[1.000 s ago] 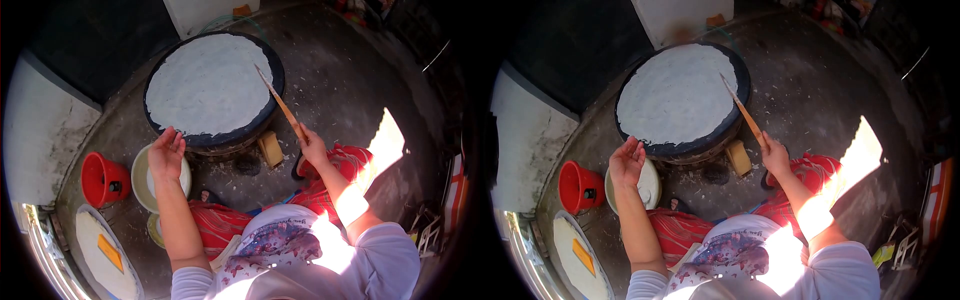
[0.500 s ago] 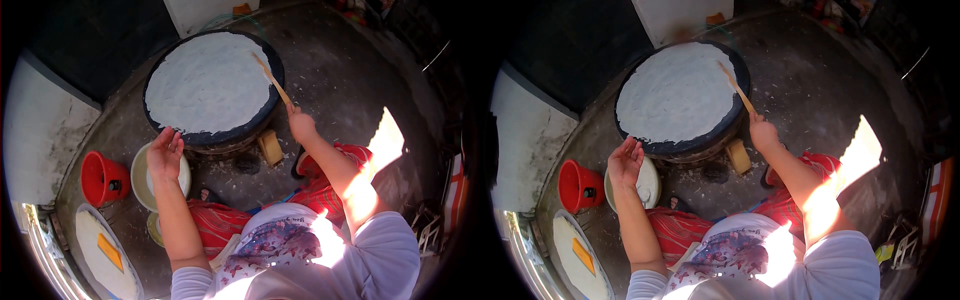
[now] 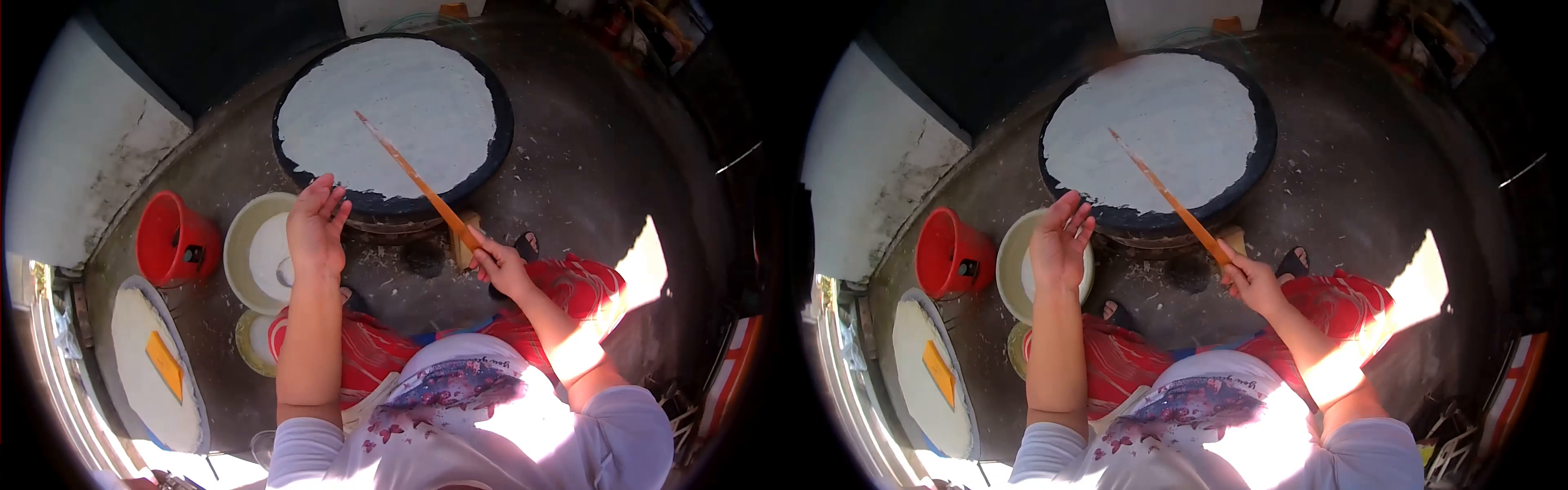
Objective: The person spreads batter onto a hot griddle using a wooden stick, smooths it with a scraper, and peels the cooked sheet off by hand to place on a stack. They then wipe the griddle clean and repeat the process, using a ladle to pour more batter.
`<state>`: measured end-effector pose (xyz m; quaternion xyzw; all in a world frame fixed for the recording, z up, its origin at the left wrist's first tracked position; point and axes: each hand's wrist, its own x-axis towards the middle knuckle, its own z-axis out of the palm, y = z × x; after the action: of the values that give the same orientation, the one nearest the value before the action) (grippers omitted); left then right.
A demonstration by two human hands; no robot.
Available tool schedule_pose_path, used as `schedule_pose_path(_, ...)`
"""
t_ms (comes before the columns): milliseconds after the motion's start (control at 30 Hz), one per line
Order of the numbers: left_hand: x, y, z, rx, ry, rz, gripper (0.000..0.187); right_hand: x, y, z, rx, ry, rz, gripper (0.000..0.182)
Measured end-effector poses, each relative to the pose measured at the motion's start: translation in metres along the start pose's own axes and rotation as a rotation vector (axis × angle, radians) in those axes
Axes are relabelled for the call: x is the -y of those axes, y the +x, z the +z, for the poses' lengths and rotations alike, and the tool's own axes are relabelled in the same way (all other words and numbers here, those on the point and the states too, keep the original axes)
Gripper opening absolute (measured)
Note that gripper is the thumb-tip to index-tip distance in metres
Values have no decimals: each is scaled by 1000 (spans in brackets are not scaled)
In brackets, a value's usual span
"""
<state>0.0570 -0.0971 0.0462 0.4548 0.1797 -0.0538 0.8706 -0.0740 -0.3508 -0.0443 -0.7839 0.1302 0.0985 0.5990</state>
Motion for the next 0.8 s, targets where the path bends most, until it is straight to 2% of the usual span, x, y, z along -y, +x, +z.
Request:
schedule_pose_path(33,1,-9,6,9,29,66,30,0,3,16,123,-55,-97,45)
schedule_pose_path(67,6,-9,5,50,78,97,29,3,9,34,191,-62,-105,45)
schedule_pose_path(133,8,-18,12,96,73,127,29,14,21,75,330,-70,-29,45)
schedule_pose_path(200,15,-17,11,131,163,180,30,23,44,113,389,-34,6,46)
schedule_pose_path(267,24,-8,9,106,232,236,30,40,71,146,446,-272,-30,51)
schedule_pose_path(300,27,-4,8,93,243,241,31,25,91,162,465,-281,-38,51)
schedule_pose_path(367,27,0,8,65,251,251,31,-23,134,201,602,168,-310,64)
schedule_pose_path(400,23,-1,10,59,265,212,30,-24,139,211,619,165,-310,64)
schedule_pose_path(467,14,-4,12,37,274,179,29,-27,146,230,782,470,362,77)
schedule_pose_path(533,5,-7,12,59,249,62,29,-44,134,230,761,448,294,82)
schedule_pose_path(633,2,-3,5,55,274,162,29,-122,142,216,786,103,107,80)
schedule_pose_path(700,-5,-4,1,38,274,200,29,-58,106,201,703,-9,-71,50)
schedule_pose_path(767,-21,-8,-10,60,190,317,32,-99,101,173,562,-571,-149,44)
schedule_pose_path(800,-40,-17,-16,55,128,312,33,-104,93,156,596,-589,-64,44)
